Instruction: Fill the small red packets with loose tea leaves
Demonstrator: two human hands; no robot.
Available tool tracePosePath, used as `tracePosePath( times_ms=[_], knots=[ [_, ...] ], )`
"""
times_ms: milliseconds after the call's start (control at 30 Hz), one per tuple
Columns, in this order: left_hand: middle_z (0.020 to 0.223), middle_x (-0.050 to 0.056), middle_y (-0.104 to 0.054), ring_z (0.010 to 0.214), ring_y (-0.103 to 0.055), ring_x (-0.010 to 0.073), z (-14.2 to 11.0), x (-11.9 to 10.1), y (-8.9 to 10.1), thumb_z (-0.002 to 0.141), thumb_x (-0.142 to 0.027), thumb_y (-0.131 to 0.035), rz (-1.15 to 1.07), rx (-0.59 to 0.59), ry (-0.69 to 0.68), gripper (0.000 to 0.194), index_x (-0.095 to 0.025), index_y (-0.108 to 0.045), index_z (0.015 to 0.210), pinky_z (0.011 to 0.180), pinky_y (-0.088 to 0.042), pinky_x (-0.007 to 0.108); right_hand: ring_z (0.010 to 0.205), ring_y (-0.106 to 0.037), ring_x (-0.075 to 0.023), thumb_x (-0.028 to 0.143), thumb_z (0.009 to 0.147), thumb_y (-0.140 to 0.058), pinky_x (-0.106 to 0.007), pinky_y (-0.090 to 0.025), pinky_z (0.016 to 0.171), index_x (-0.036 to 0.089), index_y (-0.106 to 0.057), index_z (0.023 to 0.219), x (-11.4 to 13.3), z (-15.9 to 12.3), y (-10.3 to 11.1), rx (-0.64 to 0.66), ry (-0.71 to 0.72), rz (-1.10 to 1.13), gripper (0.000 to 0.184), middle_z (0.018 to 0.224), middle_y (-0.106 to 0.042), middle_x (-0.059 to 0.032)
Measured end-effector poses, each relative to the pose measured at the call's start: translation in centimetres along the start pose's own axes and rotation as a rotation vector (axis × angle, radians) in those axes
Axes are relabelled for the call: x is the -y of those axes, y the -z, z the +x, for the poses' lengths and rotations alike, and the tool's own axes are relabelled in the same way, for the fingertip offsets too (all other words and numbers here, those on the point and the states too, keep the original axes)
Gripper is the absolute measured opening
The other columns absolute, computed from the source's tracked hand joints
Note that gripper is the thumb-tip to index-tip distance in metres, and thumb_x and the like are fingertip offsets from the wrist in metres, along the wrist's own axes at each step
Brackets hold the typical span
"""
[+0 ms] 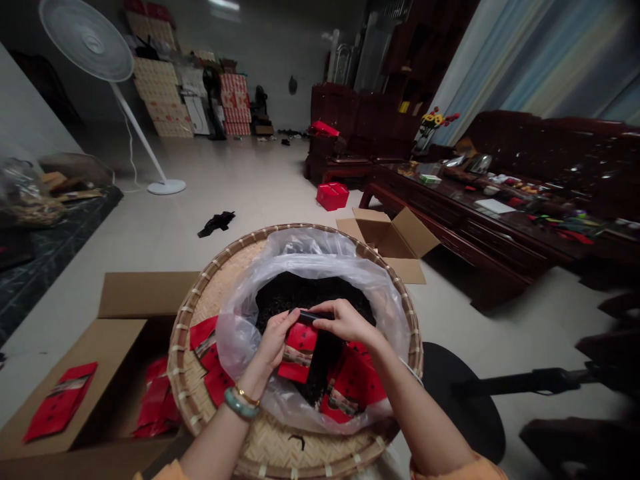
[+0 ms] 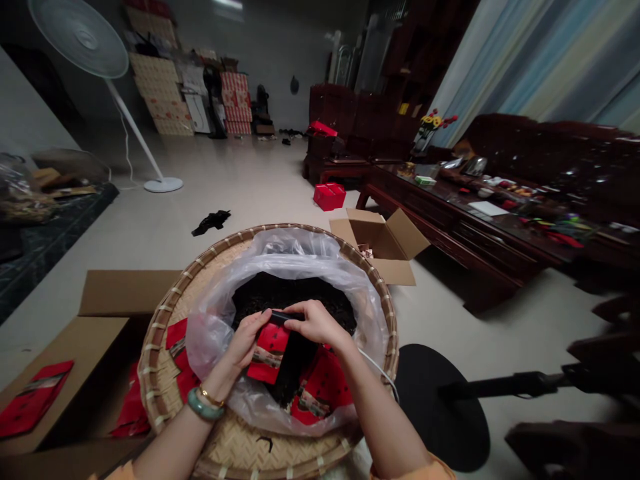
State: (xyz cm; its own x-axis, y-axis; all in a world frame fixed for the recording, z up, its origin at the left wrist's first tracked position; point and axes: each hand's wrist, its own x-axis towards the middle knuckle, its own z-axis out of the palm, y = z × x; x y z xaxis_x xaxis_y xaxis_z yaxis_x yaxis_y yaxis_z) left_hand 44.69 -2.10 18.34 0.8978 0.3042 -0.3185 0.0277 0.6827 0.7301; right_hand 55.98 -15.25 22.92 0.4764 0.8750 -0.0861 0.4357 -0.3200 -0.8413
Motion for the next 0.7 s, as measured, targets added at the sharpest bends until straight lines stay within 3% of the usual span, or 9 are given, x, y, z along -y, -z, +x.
tracePosePath(
  times_ms=[700],
  knots=[
    [0.058,0.000,-0.064,0.048,-0.056,0.0091,-0.22,-0.11,-0.18,0.061,-0.038,-0.077,0.009,-0.022,0.015,0.034,-0.011,-0.067,0.078,0.048,-0.044,0.019,0.096,-0.063,-0.0249,0.031,0.073,-0.063,-0.035,-0.045,0.086,0.019,-0.068,0.104,-0.84,0.38,-0.05,0.023,-0.005,0.010,0.034,0.102,-0.070,-0.0043]
  ],
)
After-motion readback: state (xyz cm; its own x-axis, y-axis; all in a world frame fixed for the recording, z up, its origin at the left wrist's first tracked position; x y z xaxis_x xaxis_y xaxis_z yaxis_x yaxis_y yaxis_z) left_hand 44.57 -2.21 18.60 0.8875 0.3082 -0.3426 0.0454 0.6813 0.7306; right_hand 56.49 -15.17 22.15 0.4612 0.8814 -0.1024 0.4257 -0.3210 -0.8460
